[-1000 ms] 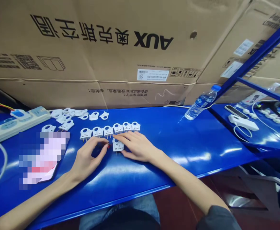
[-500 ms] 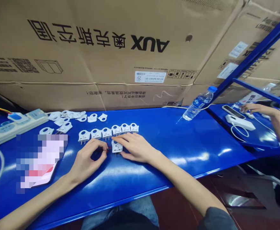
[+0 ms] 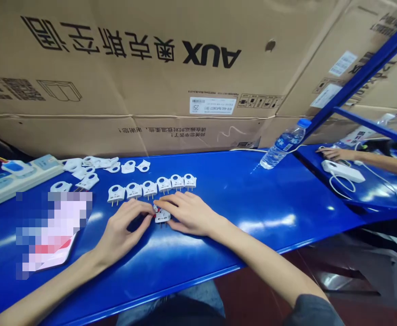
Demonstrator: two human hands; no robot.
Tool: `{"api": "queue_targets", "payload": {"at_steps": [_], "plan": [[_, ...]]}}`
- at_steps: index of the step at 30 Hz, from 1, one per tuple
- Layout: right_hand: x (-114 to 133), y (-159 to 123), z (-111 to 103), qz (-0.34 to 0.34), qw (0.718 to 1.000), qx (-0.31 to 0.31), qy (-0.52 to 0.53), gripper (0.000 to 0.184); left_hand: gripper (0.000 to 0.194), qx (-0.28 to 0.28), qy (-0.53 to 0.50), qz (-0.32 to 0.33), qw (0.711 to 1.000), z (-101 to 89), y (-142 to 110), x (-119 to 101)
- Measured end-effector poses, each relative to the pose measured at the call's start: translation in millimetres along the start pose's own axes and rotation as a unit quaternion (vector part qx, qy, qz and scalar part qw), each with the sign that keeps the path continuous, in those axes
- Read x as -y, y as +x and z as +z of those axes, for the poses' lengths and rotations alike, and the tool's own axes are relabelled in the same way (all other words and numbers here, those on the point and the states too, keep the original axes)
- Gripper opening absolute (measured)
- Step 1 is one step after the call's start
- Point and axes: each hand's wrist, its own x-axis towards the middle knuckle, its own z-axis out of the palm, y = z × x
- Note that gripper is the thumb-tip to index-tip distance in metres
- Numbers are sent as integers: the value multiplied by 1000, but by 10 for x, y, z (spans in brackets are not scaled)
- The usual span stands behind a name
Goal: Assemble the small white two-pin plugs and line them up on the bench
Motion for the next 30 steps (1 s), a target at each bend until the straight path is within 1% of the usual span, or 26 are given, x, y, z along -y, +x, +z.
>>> {"api": "queue_targets", "payload": {"at_steps": [6, 12, 16, 24, 30], "plan": [[0, 3, 13, 2, 1000, 1, 4, 48, 13, 6, 57, -27, 998, 7, -17, -4], [-9, 0, 5, -2, 1000, 1, 6, 48, 12, -1, 99, -25, 995, 2, -12, -29], [3, -4, -9, -1, 1000, -8, 6, 47, 8, 0, 109, -11, 994, -3, -17, -36], [17, 5, -17, -2, 1000, -26, 13, 47, 6, -13, 123, 22, 992, -25, -19, -25], [7, 1, -16, 0, 999, -49, 11, 47, 8, -38, 120, 14, 992, -26, -30, -17]]}}
